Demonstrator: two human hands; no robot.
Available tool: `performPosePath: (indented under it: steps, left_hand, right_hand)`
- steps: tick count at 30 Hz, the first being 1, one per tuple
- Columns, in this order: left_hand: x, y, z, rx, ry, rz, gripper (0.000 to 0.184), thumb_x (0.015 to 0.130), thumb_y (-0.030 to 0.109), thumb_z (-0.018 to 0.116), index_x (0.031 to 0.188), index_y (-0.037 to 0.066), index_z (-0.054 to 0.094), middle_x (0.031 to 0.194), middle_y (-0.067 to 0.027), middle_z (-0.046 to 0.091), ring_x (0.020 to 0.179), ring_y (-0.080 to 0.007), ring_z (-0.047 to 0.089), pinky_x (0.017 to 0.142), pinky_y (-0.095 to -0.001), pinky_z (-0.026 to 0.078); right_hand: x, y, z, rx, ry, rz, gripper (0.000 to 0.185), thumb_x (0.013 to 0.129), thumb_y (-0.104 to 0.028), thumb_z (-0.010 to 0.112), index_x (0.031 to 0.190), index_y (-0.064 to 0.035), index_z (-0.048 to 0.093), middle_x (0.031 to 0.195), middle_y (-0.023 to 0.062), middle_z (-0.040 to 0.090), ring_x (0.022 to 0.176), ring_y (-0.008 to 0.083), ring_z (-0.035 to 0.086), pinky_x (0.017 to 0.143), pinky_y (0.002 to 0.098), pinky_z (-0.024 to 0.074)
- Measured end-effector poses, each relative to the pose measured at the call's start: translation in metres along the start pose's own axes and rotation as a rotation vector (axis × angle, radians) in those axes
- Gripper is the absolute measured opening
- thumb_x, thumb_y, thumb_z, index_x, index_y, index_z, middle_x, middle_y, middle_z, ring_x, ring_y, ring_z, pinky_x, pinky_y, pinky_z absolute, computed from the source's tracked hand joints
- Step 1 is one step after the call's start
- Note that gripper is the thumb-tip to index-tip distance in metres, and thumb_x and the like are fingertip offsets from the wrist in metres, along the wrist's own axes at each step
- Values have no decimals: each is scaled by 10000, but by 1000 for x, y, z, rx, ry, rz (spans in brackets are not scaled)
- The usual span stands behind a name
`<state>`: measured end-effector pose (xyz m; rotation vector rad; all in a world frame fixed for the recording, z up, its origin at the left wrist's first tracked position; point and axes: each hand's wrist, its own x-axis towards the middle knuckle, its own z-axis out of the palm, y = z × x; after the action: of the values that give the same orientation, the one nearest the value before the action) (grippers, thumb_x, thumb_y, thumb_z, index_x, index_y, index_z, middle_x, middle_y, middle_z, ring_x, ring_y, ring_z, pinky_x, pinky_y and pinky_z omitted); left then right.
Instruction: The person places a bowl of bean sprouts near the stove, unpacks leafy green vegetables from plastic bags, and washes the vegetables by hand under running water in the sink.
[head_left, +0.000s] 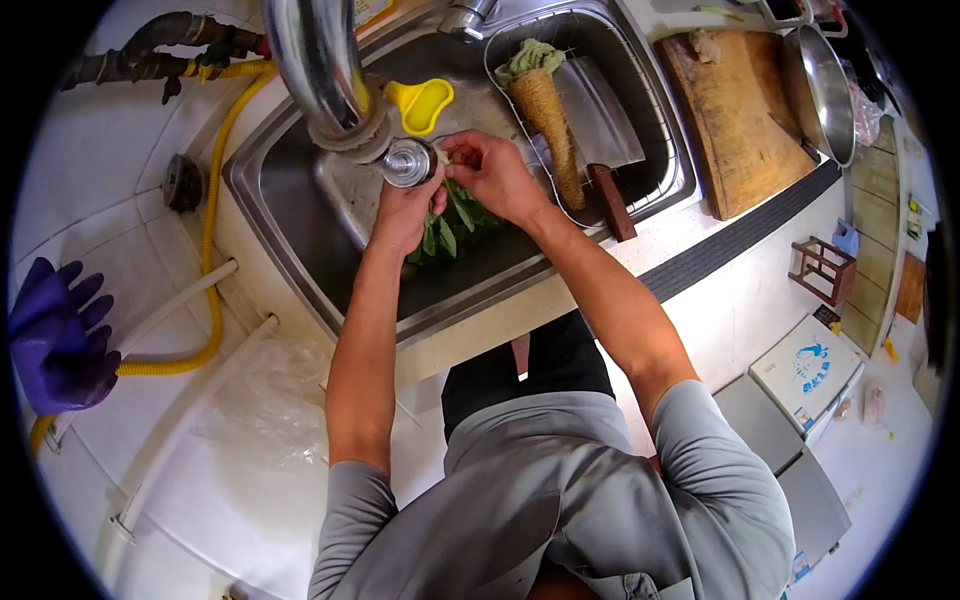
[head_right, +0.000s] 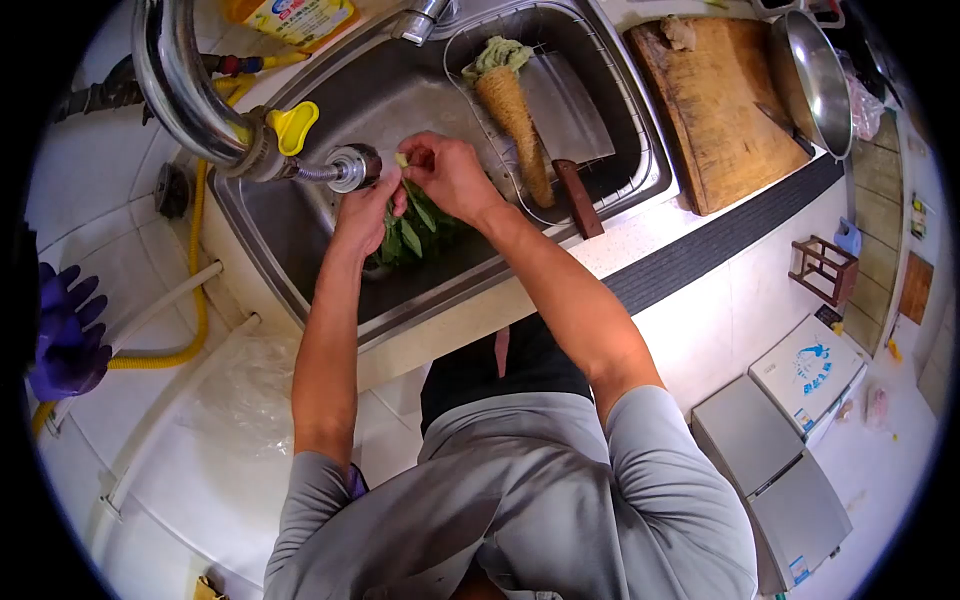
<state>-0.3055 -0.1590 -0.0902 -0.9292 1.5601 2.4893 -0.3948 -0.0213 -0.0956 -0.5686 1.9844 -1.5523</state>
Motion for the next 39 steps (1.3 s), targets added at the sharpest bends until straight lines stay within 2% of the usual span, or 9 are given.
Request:
performPosePath:
  steps: [8,13,17,18,25,28,29,34,39]
  left_hand:
    - [5,-13,-16,139,-26,-108,98,936,49,648,1028,58,620,880,20,603,749,-71,523,629,-261,435]
    - [11,1,-19,332,-112,2,100,979,63,562,1056,36,621,901,-9,612,812,-96,556,726,-280,469]
    - [17,14,-16,816,-102,115,204,968,77,525,1140,13,614,970,-95,650,898,-176,606,815,-334,485]
    - [16,17,-12,953,-35,325,270,959,77,521,1203,11,616,1017,-111,657,950,-182,608,861,-341,486]
    - [10,32,-15,1448,-6,267,329,949,119,565,1253,-4,574,1080,-142,667,1039,-276,621,911,-404,477]
    - [21,15,-31,972,-16,396,240,942,135,584,1145,14,629,1010,-130,679,906,-256,638,787,-391,491]
    - [29,4,-41,570,-63,179,195,933,143,598,1084,26,637,950,-114,674,806,-224,611,711,-353,461]
    - [13,14,-5,-248,-63,-83,179,967,170,519,918,23,610,821,-90,646,592,-146,501,566,-249,390]
    - [11,-9,-3,-464,-8,-139,144,970,207,577,978,64,589,819,-55,610,641,-142,510,566,-268,396]
  right_hand:
    - [-5,4,-6,-150,-106,-37,318,831,-15,665,1146,13,628,891,125,628,779,184,606,695,307,488]
    - [0,1,6,-347,47,-348,304,851,-25,622,1153,-1,595,1019,224,635,919,426,623,788,449,516]
    - [5,-10,7,-364,14,-298,340,853,-51,616,1188,-35,558,1084,220,627,941,423,622,815,468,516]
    - [9,-10,7,-394,5,-288,324,847,-51,622,1166,-31,570,1071,218,632,944,425,622,815,469,517]
    - [17,-13,0,-315,0,-348,207,855,-41,594,1047,18,643,810,204,647,805,374,662,730,431,530]
    - [15,-11,6,-50,3,-69,165,907,-60,567,1017,35,646,702,152,629,657,272,639,631,404,519]
    - [15,-11,8,-49,4,-67,165,907,-60,567,1017,35,646,702,152,629,657,272,639,631,404,519]
    - [17,7,22,1244,54,428,127,960,-89,575,967,21,639,761,88,619,608,146,563,526,341,478]
    - [7,8,27,960,212,290,98,929,-8,614,1011,30,652,819,107,644,650,168,601,578,346,527]
